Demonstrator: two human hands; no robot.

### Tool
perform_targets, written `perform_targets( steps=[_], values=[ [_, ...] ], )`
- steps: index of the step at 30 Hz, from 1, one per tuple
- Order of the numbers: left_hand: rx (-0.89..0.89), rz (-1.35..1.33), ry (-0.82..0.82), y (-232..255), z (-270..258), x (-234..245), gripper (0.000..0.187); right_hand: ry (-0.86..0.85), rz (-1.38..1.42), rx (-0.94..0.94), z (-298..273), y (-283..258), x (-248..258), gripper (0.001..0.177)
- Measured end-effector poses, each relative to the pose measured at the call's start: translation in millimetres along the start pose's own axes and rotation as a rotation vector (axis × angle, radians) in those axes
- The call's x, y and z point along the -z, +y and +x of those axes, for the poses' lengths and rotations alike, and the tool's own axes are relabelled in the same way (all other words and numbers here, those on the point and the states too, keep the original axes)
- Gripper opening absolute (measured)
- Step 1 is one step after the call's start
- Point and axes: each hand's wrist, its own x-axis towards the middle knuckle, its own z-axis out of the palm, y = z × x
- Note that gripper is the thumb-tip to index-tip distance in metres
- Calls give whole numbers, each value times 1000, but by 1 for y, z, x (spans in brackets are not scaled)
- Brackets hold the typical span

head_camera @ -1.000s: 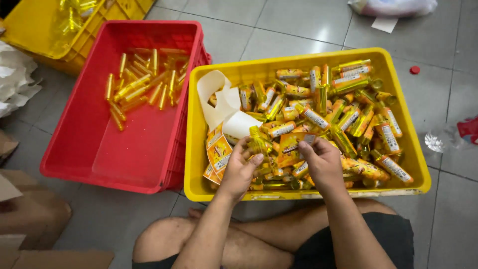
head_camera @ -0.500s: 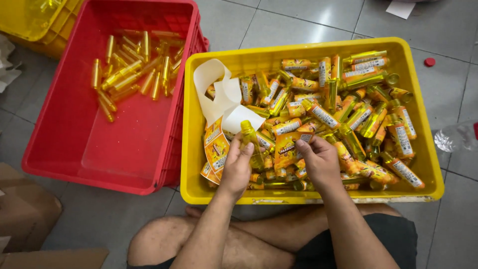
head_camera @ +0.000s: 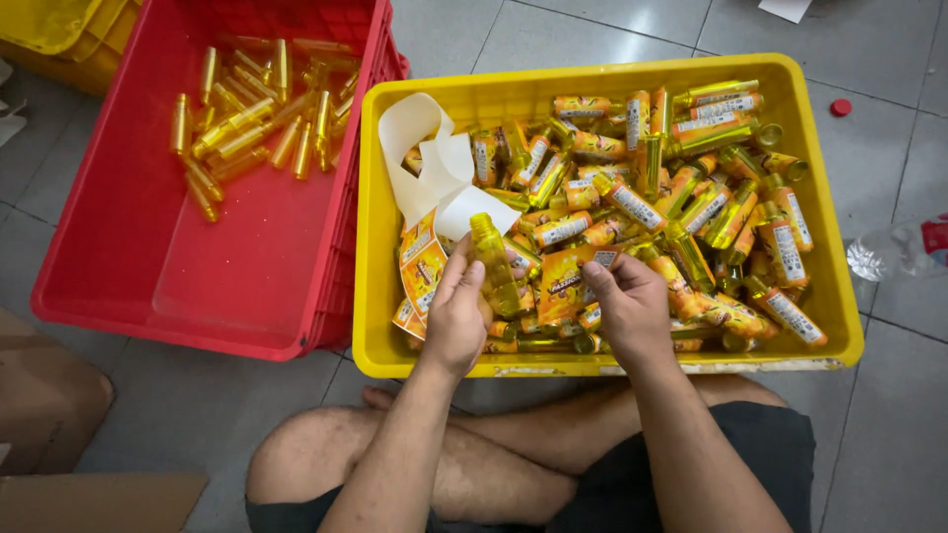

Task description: The person sits on the floor and applies labels to small yellow bottles. They pick up a bottle from a red bin, wrap a label around it using both hands, and place the labeled bottle into a yellow bin. The process is repeated continuously.

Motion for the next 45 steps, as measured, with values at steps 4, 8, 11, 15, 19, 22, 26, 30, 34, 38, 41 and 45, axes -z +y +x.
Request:
perform_targets(
  steps=[4,8,11,15,19,22,26,30,34,38,41,45],
  values=[
    [38,25,-4,-4,2,3,55,4,7,3,0,12,-1,23],
    [21,42,-6,-3,2,1,56,-1,-5,-4,1,13,-4,23],
    [33,41,-9,-4,3,3,54,-3,-4,3,4,19,-4,21],
    [27,67,-22,3,2,-1,53,-3,-5,12,4,15,-6,20],
    [11,80,-32,9,0,-6,54,-10,-26,20,3,8,-7,19],
    [12,70,-46,2,0,-3,54,-2,1,11,0,3,-9,18],
    [-13,0,-48,-5,-3,-1,51,-3,27,14,-5,-1,-11,16],
    [-16,20,-83,-4,-2,3,46,-26,28,27,-8,-2,-13,18],
    [0,13,-93,-8,1,11,48,-24,26,23,-8,-6,-17,19],
    [-9,16,-115,-3,1,8,50,-8,36,22,-6,-7,-19,17],
    [-30,22,-114,0,-1,6,53,0,37,23,-7,-5,-17,16],
    [-46,39,-108,-2,-3,4,56,19,70,29,-8,-1,-17,16]
  ],
)
